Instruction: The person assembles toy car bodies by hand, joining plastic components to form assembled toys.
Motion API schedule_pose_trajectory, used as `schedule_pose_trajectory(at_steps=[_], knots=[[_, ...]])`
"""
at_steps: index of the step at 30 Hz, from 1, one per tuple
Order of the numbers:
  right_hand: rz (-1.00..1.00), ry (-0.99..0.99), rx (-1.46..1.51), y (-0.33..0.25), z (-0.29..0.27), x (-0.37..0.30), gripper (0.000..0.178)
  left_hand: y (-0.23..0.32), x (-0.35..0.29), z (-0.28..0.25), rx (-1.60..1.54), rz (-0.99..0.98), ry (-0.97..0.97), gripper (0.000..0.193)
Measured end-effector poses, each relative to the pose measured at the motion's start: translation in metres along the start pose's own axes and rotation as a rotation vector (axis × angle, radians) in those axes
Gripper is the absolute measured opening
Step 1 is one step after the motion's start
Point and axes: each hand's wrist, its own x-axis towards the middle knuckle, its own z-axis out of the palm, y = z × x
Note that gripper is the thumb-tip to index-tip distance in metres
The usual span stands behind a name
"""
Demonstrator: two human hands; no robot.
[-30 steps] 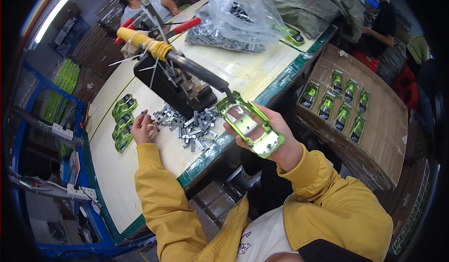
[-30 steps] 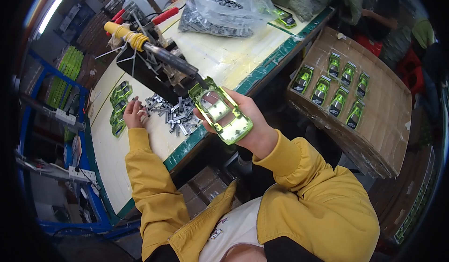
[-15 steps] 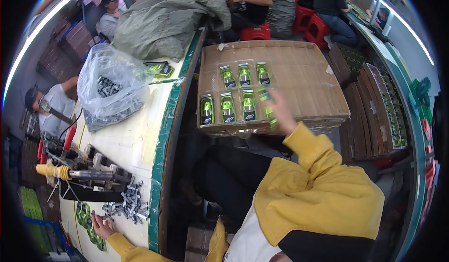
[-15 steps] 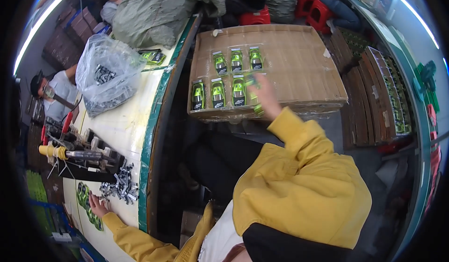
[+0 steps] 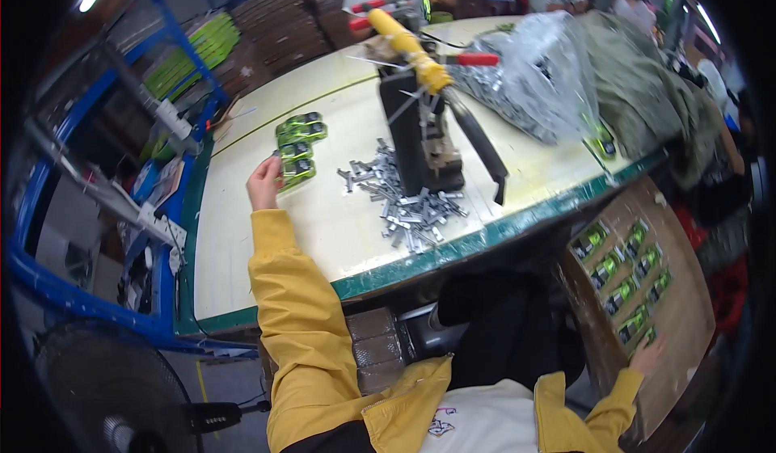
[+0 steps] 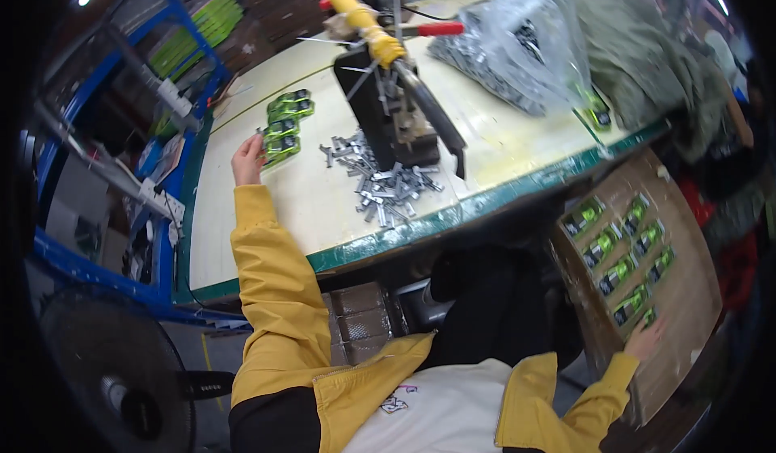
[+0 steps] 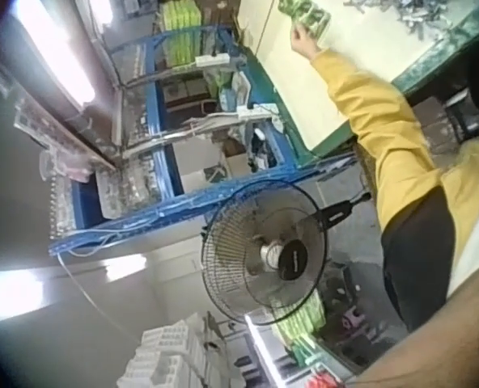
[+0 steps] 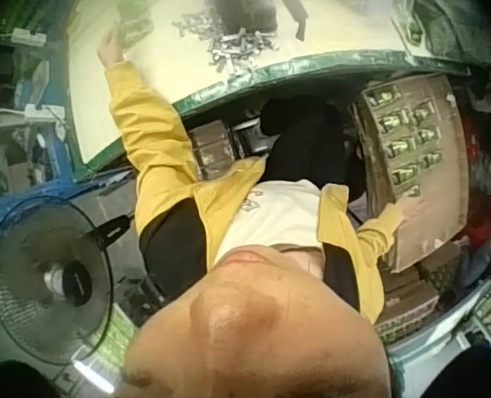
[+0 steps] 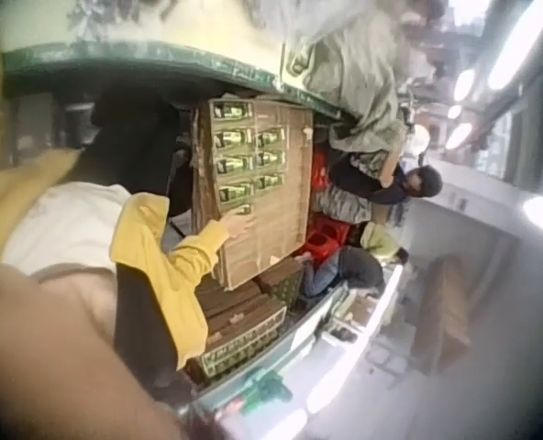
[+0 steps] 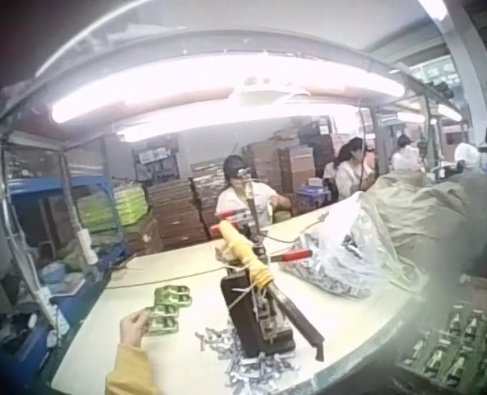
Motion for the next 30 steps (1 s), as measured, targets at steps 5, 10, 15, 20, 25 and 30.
schedule_pose_trajectory(at_steps=[5,10,15,20,25,30], knots=[[-0.274,0.138,0.550,-0.093,-0.064,-0.025,0.031,-0.029,0.028,-0.083,-0.028,-0.229,0.144,0.016],[-0.725,0.077,1.058,-0.225,-0.145,-0.079,0.027,-0.031,0.024,-0.073,-0.023,-0.361,0.148,0.016],[-0.882,-0.060,1.315,-0.284,-0.177,-0.114,0.026,-0.023,0.027,-0.060,0.035,-0.468,0.108,0.012],[-0.996,-0.167,1.427,-0.308,-0.189,-0.142,0.023,-0.018,0.028,-0.071,0.053,-0.514,0.090,0.011],[-1.028,-0.278,1.477,-0.310,-0.192,-0.156,0.022,-0.015,0.028,-0.068,0.233,-0.513,0.002,0.018],[-1.120,-0.376,1.576,-0.324,-0.203,-0.168,0.026,-0.016,0.029,-0.091,0.275,-0.583,-0.178,0.021]])
